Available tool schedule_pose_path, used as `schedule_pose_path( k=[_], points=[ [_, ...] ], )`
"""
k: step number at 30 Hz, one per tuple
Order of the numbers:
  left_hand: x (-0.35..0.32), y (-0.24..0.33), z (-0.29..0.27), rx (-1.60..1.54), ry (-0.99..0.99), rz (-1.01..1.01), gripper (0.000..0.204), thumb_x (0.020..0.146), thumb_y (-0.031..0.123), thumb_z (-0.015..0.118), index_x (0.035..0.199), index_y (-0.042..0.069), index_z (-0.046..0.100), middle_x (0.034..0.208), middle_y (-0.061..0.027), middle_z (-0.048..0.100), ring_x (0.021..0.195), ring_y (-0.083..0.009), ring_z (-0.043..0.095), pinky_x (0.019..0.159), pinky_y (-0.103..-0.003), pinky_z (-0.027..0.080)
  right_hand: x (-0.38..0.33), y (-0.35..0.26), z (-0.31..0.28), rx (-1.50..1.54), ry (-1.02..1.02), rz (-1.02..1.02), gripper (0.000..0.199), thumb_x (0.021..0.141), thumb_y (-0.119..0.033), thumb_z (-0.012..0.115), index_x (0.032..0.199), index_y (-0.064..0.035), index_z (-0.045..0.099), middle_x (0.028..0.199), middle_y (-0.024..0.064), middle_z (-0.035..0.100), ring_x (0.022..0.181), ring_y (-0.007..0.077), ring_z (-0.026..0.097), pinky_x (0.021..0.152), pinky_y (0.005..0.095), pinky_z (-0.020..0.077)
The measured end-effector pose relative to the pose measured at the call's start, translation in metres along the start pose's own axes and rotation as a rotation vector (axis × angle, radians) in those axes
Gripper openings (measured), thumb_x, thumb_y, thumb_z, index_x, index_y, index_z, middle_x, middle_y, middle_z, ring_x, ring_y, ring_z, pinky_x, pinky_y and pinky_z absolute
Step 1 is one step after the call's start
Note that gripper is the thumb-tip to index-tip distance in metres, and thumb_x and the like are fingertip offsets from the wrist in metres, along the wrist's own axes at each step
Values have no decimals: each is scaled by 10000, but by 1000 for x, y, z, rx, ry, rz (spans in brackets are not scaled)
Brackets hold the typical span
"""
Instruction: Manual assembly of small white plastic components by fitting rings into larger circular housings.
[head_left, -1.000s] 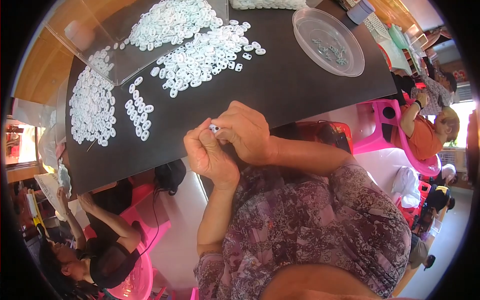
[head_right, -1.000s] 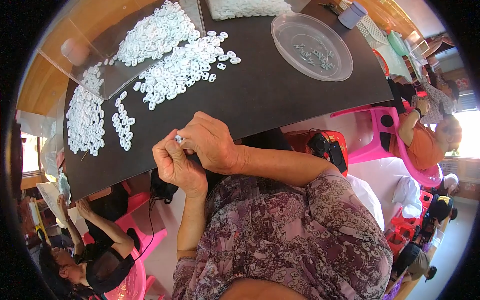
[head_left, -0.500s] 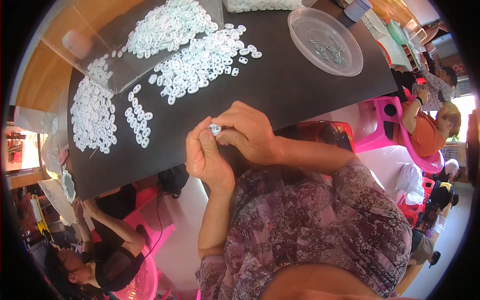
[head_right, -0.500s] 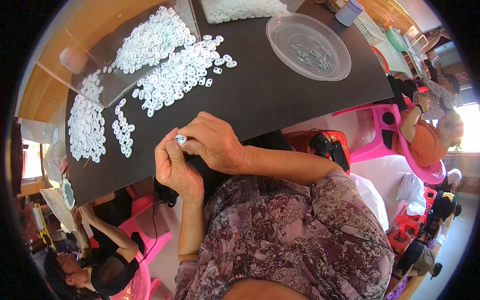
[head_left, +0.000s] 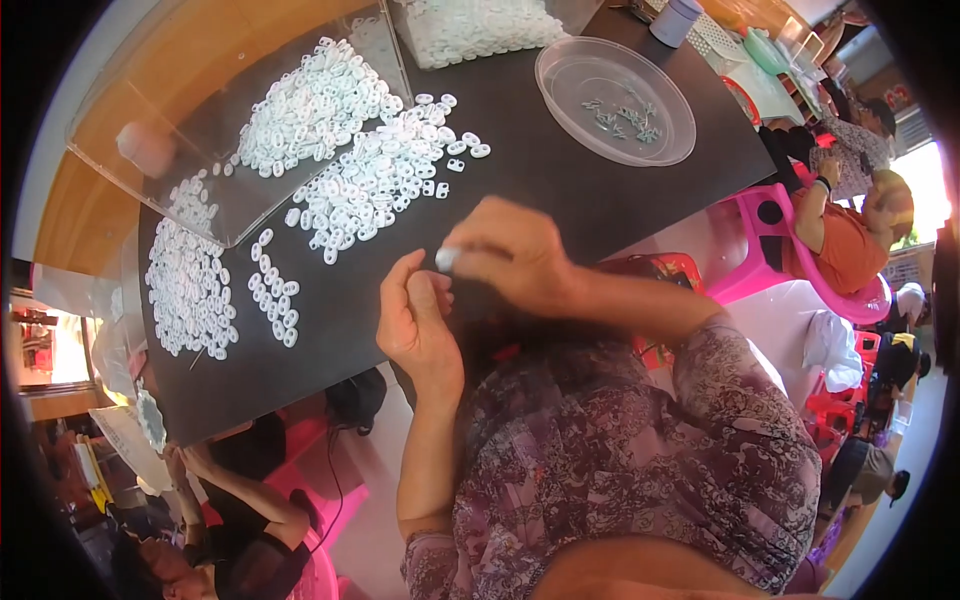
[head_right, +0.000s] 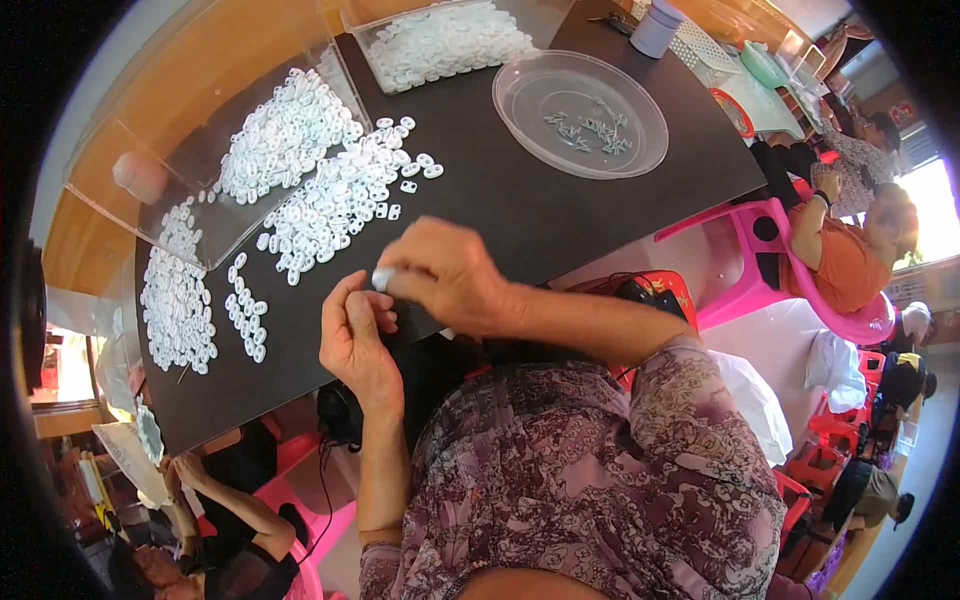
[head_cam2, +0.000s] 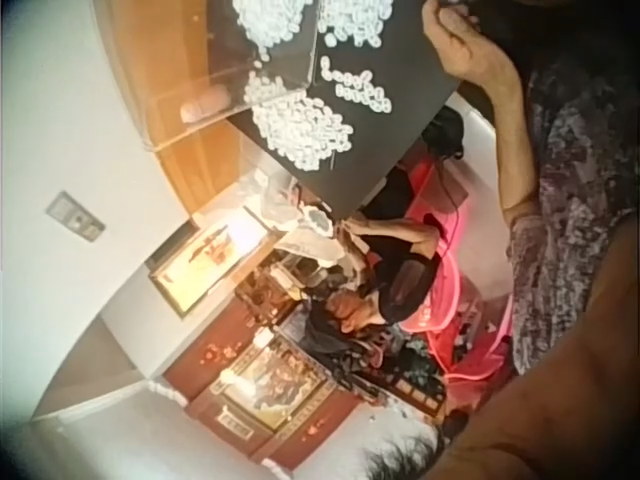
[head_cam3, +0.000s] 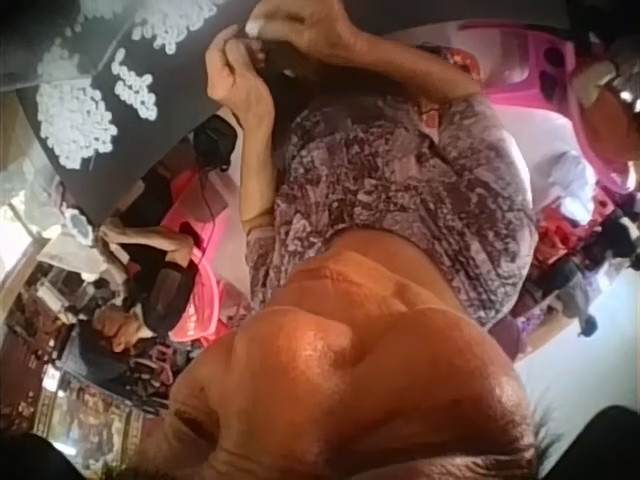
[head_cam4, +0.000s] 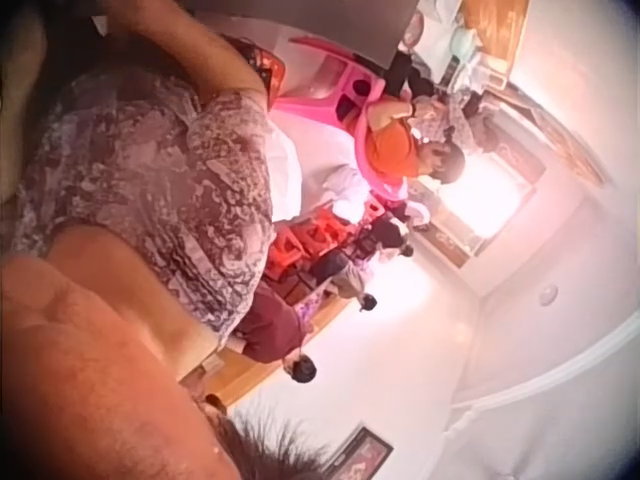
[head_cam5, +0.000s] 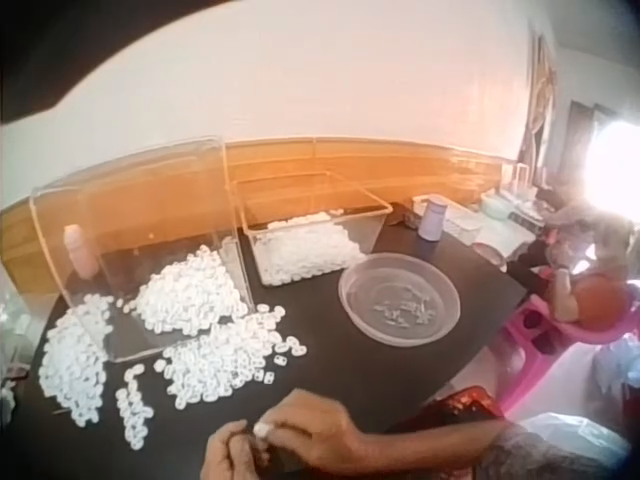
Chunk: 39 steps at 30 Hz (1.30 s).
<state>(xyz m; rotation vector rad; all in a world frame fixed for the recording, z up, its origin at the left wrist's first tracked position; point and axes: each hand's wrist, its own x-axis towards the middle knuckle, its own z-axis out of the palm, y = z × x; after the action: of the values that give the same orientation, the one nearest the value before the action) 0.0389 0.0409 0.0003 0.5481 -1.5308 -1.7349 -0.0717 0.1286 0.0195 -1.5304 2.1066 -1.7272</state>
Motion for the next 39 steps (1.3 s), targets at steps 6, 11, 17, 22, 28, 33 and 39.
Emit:
schedule_pose_path(
  k=[6,11,17,22,28,33,39],
  points=[
    [48,-11,6,741,-122,491,147,806,22,613,951,32,639,733,-97,558,620,-196,538,570,-284,428,92,19,-77,-309,280,6,185,754,-52,639,938,-32,651,769,40,623,710,86,550,606,233,433],
    [68,-20,31,1101,-223,641,68,766,69,621,804,47,569,743,-105,501,707,-289,531,565,-407,432,173,59,-119,-548,396,-245,129,708,-123,624,794,-28,625,758,163,614,762,326,591,678,435,450],
    [71,-29,40,1148,-328,604,89,757,63,622,750,57,533,773,-113,486,734,-299,526,568,-413,429,228,128,-138,-789,390,-233,140,684,-111,609,804,-98,680,748,144,638,725,326,612,624,428,462],
    [74,-45,39,915,-256,440,125,685,-18,592,764,65,544,773,-109,480,732,-293,517,564,-405,426,230,140,-136,-887,302,-185,144,646,-94,590,765,-88,671,744,162,633,725,345,609,607,442,452],
    [70,-36,37,1065,-272,631,145,666,-27,589,775,69,577,770,-107,503,722,-297,533,546,-402,426,165,92,-120,-906,262,-383,132,744,-60,638,875,-49,654,749,80,613,733,231,586,641,324,451],
    [72,-18,29,892,-292,478,170,705,-43,604,834,62,638,711,-113,540,655,-271,560,567,-356,440,98,67,-115,-664,112,-432,109,738,-47,650,847,-43,648,779,93,602,782,275,574,680,358,459],
    [70,-23,31,947,-274,411,138,729,1,637,848,68,651,702,-100,516,634,-251,541,566,-360,435,48,63,-126,-586,80,-282,105,745,-30,642,850,-16,643,772,111,607,739,279,574,658,347,459]
  ],
)
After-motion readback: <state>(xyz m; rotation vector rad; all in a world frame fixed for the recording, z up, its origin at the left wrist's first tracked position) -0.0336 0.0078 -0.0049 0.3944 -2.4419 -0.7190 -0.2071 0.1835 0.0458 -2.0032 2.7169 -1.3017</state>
